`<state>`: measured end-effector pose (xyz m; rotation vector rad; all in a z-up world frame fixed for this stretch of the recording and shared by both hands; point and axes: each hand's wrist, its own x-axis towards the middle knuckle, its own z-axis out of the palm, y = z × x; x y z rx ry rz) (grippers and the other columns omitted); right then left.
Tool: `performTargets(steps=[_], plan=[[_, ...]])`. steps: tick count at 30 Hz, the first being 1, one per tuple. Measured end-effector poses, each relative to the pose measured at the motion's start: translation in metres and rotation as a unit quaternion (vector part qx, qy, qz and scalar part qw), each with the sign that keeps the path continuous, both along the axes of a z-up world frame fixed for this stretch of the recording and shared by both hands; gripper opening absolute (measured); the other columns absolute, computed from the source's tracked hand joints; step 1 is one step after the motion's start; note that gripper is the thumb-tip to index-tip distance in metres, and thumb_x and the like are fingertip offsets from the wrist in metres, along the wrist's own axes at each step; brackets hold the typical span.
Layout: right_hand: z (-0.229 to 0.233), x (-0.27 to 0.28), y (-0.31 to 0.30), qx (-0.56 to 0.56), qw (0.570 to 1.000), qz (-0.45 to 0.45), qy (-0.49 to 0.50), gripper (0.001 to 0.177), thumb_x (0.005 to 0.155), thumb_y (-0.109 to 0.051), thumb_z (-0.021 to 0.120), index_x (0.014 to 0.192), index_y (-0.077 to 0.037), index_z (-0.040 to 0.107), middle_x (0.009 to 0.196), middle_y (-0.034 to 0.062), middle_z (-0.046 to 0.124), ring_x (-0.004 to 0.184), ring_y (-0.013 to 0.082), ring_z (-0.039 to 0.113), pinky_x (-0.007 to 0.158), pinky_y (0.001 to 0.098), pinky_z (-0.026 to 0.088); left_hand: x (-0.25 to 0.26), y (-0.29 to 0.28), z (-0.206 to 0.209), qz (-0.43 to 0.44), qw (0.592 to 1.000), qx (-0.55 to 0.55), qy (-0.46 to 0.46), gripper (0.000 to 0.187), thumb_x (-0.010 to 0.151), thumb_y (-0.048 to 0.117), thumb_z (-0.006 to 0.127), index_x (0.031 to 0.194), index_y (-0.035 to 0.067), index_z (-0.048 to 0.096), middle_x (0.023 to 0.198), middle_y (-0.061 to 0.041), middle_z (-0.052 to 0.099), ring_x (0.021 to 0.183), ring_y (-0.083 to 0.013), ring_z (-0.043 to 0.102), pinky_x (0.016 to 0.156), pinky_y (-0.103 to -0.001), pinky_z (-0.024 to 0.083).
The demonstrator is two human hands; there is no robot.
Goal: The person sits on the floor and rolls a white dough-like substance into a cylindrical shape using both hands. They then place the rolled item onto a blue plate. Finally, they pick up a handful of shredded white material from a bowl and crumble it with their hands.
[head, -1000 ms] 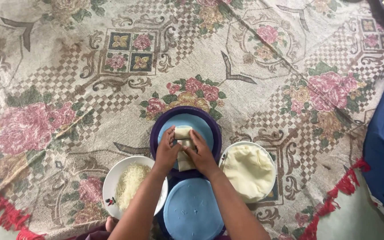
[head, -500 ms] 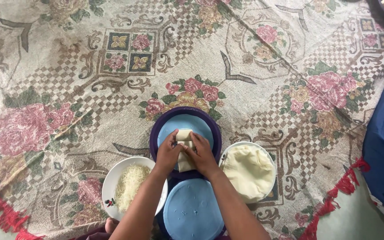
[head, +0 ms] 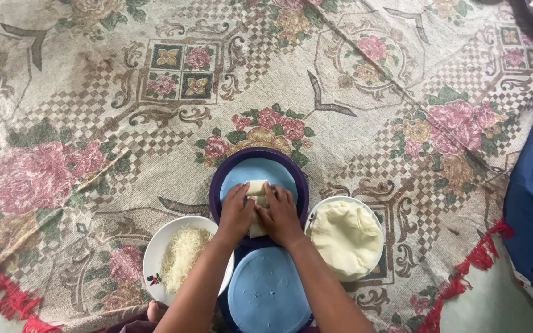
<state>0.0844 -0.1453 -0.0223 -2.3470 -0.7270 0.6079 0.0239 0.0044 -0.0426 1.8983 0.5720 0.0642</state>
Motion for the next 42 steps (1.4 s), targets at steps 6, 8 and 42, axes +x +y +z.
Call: performTargets(steps=[6, 8, 42], plan=[[-0.016, -0.003, -0.002, -0.02, 0.987, 0.07, -0.142, 0.061, 0.103, -0.031, 0.039, 0.163, -0.017, 0.032, 0.163, 0.0132, 0.032, 0.151, 0.0393, 0.026, 0.12, 0.0568, 0.024, -0.009, -0.011, -0.001, -0.098, 0.937, 0.331, 0.051, 0.058, 0.096, 0.026, 0.046, 0.153, 0.014, 0.049, 0.159, -0.012, 0.043, 0.145, -0.038, 0.04, 0.111, -0.058, 0.04], [-0.021, -0.003, -0.002, -0.021, 0.985, 0.074, -0.152, 0.061, 0.104, -0.032, 0.037, 0.163, -0.017, 0.032, 0.164, 0.0129, 0.032, 0.151, 0.0389, 0.026, 0.12, 0.0565, 0.024, -0.013, -0.014, -0.003, -0.108, 0.933, 0.34, 0.056, 0.059, 0.099, 0.033, 0.043, 0.155, 0.014, 0.045, 0.161, -0.011, 0.041, 0.147, -0.038, 0.037, 0.114, -0.059, 0.035], [-0.052, -0.004, -0.01, -0.069, 0.946, 0.032, -0.314, 0.06, 0.105, -0.038, 0.039, 0.163, -0.02, 0.034, 0.163, 0.0082, 0.039, 0.152, 0.0349, 0.03, 0.123, 0.0565, 0.017, -0.025, -0.023, -0.023, -0.141, 0.882, 0.434, 0.118, 0.066, 0.107, 0.039, 0.026, 0.166, 0.012, 0.013, 0.168, -0.01, 0.024, 0.155, -0.035, 0.018, 0.126, -0.058, -0.001]])
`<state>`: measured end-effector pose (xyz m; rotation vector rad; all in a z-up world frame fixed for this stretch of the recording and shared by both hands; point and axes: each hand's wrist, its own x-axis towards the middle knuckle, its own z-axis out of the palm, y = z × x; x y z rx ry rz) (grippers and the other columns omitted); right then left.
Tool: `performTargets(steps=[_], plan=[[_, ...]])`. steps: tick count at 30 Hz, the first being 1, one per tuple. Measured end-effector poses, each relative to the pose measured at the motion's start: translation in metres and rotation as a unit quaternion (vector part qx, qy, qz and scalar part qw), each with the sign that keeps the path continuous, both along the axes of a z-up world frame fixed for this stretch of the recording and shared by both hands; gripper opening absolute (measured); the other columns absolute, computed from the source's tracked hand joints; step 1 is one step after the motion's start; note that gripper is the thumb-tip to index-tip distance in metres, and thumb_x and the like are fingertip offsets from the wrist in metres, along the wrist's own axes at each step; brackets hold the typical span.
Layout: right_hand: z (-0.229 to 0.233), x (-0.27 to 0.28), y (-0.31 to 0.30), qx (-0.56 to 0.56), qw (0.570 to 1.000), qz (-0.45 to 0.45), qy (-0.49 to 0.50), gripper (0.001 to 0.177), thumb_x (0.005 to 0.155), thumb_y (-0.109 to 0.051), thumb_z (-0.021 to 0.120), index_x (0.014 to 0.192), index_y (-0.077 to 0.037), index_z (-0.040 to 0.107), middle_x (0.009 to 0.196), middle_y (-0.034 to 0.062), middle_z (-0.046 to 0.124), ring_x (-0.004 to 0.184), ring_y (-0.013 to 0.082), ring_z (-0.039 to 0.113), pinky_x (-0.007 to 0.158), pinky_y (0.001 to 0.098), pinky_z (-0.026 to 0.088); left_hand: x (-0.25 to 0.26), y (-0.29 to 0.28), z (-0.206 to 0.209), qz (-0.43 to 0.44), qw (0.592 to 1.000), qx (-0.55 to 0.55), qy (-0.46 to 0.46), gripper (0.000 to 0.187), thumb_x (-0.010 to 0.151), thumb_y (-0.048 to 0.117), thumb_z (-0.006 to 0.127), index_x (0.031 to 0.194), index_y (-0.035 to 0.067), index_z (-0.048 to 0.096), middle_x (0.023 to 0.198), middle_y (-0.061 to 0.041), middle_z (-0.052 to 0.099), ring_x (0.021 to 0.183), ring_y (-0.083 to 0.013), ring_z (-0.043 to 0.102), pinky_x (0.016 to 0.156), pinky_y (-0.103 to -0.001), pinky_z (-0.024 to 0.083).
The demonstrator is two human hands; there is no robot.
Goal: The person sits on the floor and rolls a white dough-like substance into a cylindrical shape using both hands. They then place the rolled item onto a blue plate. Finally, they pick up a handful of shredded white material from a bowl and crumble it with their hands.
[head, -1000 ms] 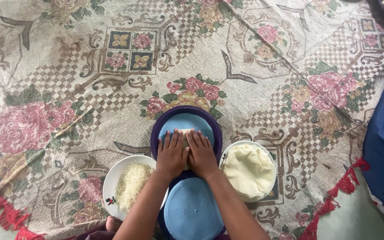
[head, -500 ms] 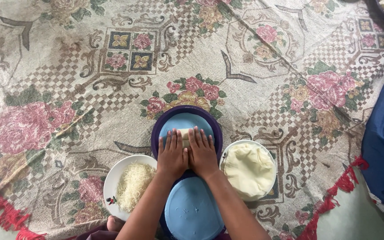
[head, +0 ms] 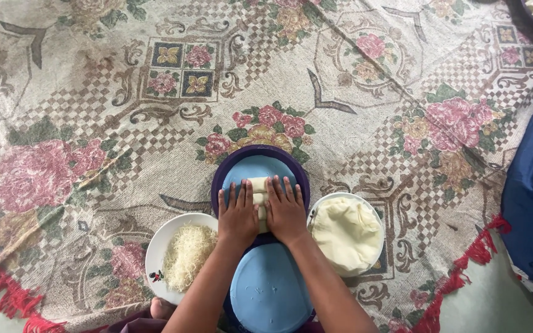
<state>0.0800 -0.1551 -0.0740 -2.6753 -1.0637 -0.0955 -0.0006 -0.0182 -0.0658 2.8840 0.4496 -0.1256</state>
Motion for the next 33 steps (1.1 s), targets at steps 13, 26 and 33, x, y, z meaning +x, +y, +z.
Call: performTargets(steps=[13, 26, 33], plan=[[0.014, -0.001, -0.001, -0.004, 0.999, 0.005, 0.054, 0.058, 0.108, -0.04, 0.034, 0.162, -0.019, 0.034, 0.16, 0.0099, 0.043, 0.149, 0.0364, 0.035, 0.121, 0.0577, 0.023, 0.0, 0.001, 0.015, -0.006, 0.999, -0.021, 0.046, 0.067, 0.108, 0.039, 0.024, 0.166, 0.012, 0.007, 0.169, -0.01, 0.019, 0.156, -0.0344, 0.015, 0.126, -0.058, -0.001], [0.076, -0.016, -0.018, 0.044, 0.999, -0.01, -0.006, 0.06, 0.105, -0.035, 0.041, 0.161, -0.015, 0.038, 0.154, 0.0138, 0.051, 0.142, 0.0395, 0.046, 0.115, 0.0558, 0.035, -0.017, -0.012, 0.056, -0.035, 0.999, 0.005, -0.019, 0.068, 0.106, 0.038, 0.03, 0.165, 0.008, 0.014, 0.169, -0.014, 0.021, 0.155, -0.0359, 0.018, 0.127, -0.058, 0.004], [0.145, -0.059, -0.052, 0.095, 0.994, -0.014, -0.054, 0.059, 0.106, -0.035, 0.04, 0.163, -0.018, 0.037, 0.156, 0.0122, 0.05, 0.141, 0.0398, 0.046, 0.113, 0.0545, 0.038, -0.057, -0.038, 0.119, -0.086, 0.993, 0.033, -0.068, 0.073, 0.103, 0.041, 0.035, 0.165, 0.008, 0.014, 0.17, -0.013, 0.021, 0.156, -0.0346, 0.018, 0.128, -0.056, 0.005]])
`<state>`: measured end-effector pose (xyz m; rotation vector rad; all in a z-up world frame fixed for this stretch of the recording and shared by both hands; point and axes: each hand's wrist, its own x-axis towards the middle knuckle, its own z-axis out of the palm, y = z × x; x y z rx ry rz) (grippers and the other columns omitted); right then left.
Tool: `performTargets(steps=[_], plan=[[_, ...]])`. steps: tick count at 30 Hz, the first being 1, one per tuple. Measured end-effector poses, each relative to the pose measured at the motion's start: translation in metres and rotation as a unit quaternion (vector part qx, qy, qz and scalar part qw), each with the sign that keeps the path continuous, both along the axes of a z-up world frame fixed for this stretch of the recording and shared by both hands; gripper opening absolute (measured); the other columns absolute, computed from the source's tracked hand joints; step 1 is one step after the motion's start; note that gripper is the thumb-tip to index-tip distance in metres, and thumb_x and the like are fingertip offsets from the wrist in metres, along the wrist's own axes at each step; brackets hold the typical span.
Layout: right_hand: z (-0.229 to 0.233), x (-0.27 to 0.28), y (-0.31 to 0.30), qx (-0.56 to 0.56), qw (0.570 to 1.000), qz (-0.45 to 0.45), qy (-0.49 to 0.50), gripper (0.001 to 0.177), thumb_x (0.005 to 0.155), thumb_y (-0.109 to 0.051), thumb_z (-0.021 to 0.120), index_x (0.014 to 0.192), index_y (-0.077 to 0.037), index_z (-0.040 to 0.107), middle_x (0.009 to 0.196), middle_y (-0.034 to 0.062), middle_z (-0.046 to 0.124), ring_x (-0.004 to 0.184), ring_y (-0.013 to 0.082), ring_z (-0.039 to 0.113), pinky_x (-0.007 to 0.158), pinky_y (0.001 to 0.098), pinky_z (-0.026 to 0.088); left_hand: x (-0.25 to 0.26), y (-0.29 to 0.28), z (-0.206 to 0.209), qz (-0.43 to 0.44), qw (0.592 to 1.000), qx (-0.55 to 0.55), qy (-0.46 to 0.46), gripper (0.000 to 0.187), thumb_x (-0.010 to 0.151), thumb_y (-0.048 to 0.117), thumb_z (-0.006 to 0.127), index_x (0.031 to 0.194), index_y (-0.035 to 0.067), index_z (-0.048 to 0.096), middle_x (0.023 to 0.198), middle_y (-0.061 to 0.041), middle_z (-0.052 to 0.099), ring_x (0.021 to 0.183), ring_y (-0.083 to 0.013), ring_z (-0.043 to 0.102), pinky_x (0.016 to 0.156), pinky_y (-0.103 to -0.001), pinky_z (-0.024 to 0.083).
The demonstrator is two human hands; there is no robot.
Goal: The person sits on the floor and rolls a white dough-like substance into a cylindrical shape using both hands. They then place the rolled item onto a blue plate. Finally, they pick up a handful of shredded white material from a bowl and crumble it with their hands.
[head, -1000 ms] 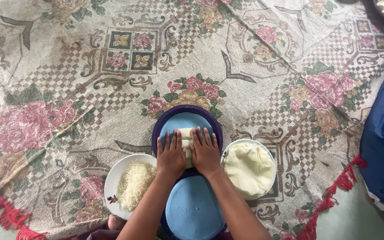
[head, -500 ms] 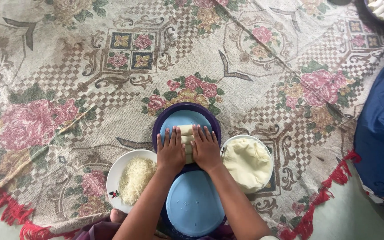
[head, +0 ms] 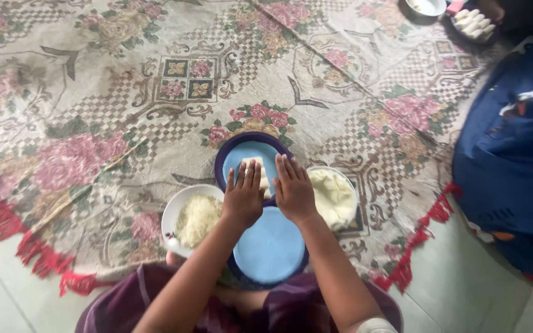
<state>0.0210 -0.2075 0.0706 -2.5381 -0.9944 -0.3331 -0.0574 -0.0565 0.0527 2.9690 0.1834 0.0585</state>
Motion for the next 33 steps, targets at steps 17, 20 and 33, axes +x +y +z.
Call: performTargets(steps=[17, 20, 33], plan=[[0.034, -0.176, -0.067, 0.096, 0.993, 0.0, -0.067, 0.073, 0.099, -0.041, 0.056, 0.163, -0.013, 0.034, 0.168, 0.0185, 0.027, 0.152, 0.0455, 0.026, 0.119, 0.0625, 0.021, -0.206, 0.028, 0.045, -0.016, 0.992, -0.001, -0.125, 0.074, 0.1, 0.04, 0.043, 0.162, 0.003, 0.028, 0.165, -0.02, 0.032, 0.153, -0.0392, 0.028, 0.123, -0.057, 0.022], [0.035, -0.181, -0.062, 0.103, 0.991, -0.003, -0.086, 0.085, 0.095, -0.056, 0.058, 0.163, -0.012, 0.033, 0.169, 0.0207, 0.023, 0.153, 0.0464, 0.021, 0.12, 0.0647, 0.014, -0.213, 0.025, 0.048, -0.008, 0.989, -0.042, -0.144, 0.081, 0.1, 0.051, 0.042, 0.164, 0.005, 0.024, 0.169, -0.019, 0.025, 0.155, -0.0402, 0.02, 0.124, -0.058, 0.016], [0.004, -0.18, -0.066, 0.112, 0.994, -0.007, 0.004, 0.102, 0.087, -0.066, 0.061, 0.166, -0.015, 0.023, 0.172, 0.02, 0.011, 0.156, 0.0444, 0.013, 0.12, 0.0681, 0.009, -0.211, 0.023, 0.032, 0.052, 0.98, -0.137, -0.132, 0.097, 0.095, 0.076, 0.04, 0.165, 0.012, 0.022, 0.17, -0.019, 0.019, 0.156, -0.043, 0.013, 0.124, -0.059, 0.009]])
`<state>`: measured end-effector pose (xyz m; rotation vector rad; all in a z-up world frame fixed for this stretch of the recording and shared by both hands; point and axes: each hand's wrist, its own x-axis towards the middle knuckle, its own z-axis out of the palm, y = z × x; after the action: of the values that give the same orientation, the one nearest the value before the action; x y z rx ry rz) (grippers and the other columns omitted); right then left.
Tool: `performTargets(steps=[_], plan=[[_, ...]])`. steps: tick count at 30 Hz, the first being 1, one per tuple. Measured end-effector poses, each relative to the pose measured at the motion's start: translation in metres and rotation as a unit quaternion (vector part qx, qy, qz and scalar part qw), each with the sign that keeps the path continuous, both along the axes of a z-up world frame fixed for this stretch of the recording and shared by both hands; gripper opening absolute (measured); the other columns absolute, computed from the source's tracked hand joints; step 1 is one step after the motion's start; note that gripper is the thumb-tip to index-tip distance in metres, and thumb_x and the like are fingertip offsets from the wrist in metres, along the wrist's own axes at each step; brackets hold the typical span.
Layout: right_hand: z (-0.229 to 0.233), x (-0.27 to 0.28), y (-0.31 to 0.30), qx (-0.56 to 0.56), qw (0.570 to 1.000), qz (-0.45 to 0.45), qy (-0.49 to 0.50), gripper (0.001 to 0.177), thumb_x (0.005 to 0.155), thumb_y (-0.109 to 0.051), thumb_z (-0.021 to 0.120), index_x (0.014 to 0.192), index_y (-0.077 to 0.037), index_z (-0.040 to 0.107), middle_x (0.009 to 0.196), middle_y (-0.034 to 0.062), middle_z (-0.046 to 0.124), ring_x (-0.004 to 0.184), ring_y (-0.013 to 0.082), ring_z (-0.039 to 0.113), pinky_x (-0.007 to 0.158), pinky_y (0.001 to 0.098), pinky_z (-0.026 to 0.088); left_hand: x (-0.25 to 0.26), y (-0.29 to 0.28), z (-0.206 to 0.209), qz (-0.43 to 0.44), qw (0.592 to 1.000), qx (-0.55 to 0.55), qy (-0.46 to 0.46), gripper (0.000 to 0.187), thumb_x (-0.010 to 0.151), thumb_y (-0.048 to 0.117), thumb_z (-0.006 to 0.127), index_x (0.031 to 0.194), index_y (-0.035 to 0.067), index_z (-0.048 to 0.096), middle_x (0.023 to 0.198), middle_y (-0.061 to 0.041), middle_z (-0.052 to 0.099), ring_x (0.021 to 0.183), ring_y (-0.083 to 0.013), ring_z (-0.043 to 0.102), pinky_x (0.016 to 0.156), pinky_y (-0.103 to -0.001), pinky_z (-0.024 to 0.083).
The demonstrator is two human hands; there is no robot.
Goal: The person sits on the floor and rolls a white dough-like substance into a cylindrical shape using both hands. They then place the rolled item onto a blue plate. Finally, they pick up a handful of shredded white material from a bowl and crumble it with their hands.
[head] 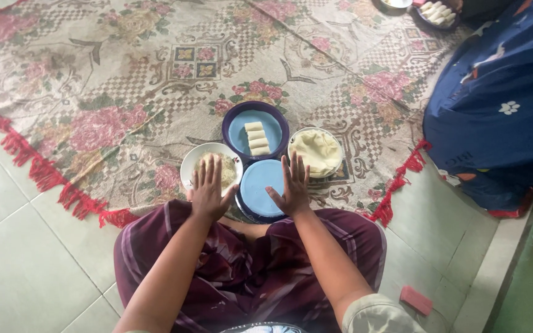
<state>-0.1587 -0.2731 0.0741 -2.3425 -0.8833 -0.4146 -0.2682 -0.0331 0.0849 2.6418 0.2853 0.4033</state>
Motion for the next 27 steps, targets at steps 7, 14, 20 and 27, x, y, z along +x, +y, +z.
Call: performTargets(steps=[7, 14, 20, 27], plan=[[-0.021, 0.001, 0.002, -0.012, 1.0, 0.02, -0.012, 0.101, 0.087, -0.066, 0.058, 0.165, -0.013, 0.024, 0.171, 0.0199, 0.015, 0.154, 0.0433, 0.02, 0.12, 0.066, 0.012, -0.003, -0.011, -0.011, -0.03, 0.999, 0.032, 0.02, 0.094, 0.096, 0.074, 0.037, 0.166, 0.014, 0.019, 0.17, -0.017, 0.02, 0.156, -0.042, 0.015, 0.123, -0.06, 0.012], [-0.027, 0.003, 0.005, -0.024, 0.998, 0.026, -0.043, 0.098, 0.087, -0.068, 0.054, 0.165, -0.015, 0.027, 0.17, 0.0179, 0.02, 0.153, 0.0403, 0.025, 0.12, 0.0612, 0.017, 0.0, -0.014, -0.015, -0.032, 0.997, 0.061, 0.023, 0.093, 0.096, 0.073, 0.038, 0.166, 0.016, 0.019, 0.169, -0.016, 0.023, 0.155, -0.0407, 0.02, 0.122, -0.06, 0.016], [-0.03, 0.006, 0.007, -0.029, 0.998, 0.025, -0.052, 0.098, 0.087, -0.069, 0.053, 0.164, -0.015, 0.028, 0.17, 0.0172, 0.021, 0.153, 0.0393, 0.027, 0.121, 0.0592, 0.018, 0.006, -0.013, -0.026, -0.032, 0.997, 0.064, 0.028, 0.092, 0.096, 0.073, 0.038, 0.166, 0.017, 0.02, 0.169, -0.014, 0.024, 0.155, -0.0399, 0.02, 0.122, -0.059, 0.016], [-0.029, 0.007, 0.008, -0.028, 0.998, 0.022, -0.052, 0.097, 0.087, -0.067, 0.054, 0.164, -0.015, 0.029, 0.17, 0.0176, 0.023, 0.152, 0.0396, 0.029, 0.12, 0.059, 0.019, 0.01, -0.013, -0.028, -0.028, 0.998, 0.05, 0.04, 0.09, 0.096, 0.072, 0.038, 0.167, 0.019, 0.018, 0.17, -0.012, 0.021, 0.155, -0.0394, 0.018, 0.123, -0.059, 0.015]])
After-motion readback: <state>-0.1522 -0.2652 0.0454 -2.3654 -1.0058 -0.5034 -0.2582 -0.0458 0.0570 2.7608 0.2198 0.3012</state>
